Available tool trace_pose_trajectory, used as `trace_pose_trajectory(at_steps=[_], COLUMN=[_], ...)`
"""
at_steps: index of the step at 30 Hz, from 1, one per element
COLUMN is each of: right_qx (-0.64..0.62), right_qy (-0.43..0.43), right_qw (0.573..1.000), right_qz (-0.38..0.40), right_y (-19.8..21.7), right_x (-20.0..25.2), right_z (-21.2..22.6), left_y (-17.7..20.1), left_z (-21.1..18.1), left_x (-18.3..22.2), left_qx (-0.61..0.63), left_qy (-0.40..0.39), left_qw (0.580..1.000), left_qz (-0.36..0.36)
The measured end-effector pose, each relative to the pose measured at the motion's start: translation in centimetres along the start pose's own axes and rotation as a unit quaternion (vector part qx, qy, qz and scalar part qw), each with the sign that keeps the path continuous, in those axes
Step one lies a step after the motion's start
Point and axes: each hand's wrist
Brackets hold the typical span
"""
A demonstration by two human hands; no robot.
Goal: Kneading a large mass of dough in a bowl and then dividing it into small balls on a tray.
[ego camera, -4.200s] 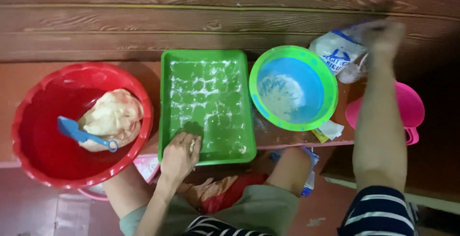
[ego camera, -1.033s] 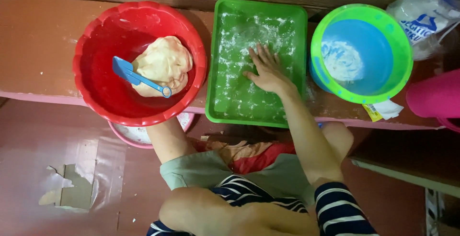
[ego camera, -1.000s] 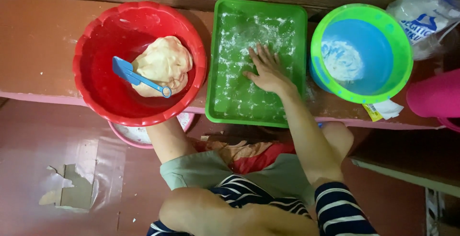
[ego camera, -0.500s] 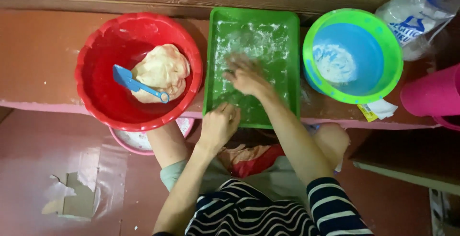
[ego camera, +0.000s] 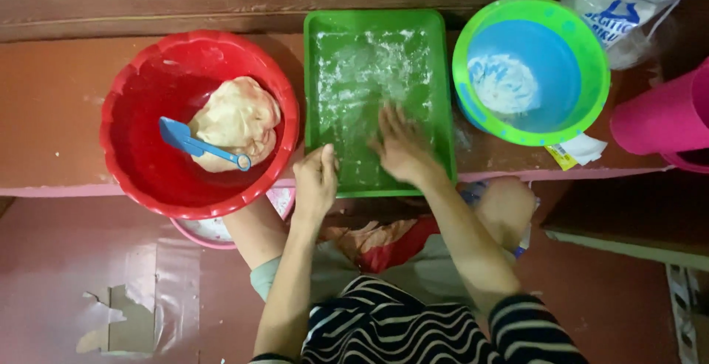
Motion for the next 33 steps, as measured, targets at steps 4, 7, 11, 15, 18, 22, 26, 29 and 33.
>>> trace_pose_trajectory(at_steps=[4,7,11,15,18,22,26,29,33], right_qx=[-0.028,-0.016,-0.022,-0.119,-0.188,-0.097,-0.130,-0.093,0.026], right_qy=[0.128,0.094,0.079,0.225,0.082,0.030,0.070,0.019,0.002], right_qw=[0.988,0.995,0.996,0.952,0.955,0.984,0.974,0.990,1.000], right_qz=[0.078,0.021,-0.032,0.170,0.214,0.147,0.172,0.104,0.001], right_y=[-0.1,-1.0,-0.4,2.0,4.7,3.5,3.9,2.0,1.5], right_x=[1.4,-2.3,-3.4,4.0,7.2,7.8,6.8,2.6,-3.2], right_z=[2.2,0.3,0.0,3.0,0.4,-1.0,0.7,-1.5,-2.0], left_y=[-0.4,-0.6,-0.7,-0.3,-0.3,-0.2,-0.5,-0.7,-1.7], left_z=[1.0,2.1,1.9,0.9,0.5,-0.7,-0.1,0.1,1.1], left_x=[0.3,0.9,0.8,0.7,0.5,0.3,0.4,0.9,0.9], left_qx=[-0.011,-0.027,-0.015,-0.005,-0.014,-0.026,-0.088,-0.128,-0.228], left_qy=[0.008,0.003,0.005,0.010,0.007,0.011,0.005,0.002,-0.018], left_qw=[1.000,1.000,1.000,0.999,1.000,1.000,0.996,0.991,0.972], left_qz=[0.012,0.008,-0.021,-0.032,-0.027,-0.003,0.025,0.049,0.060])
Point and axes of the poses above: each hand's wrist, its own x-axis away from the middle knuckle, its own y-axis out of the back of the hand, z = x × y, and after that the axes turned 1 degree about x, right-handed
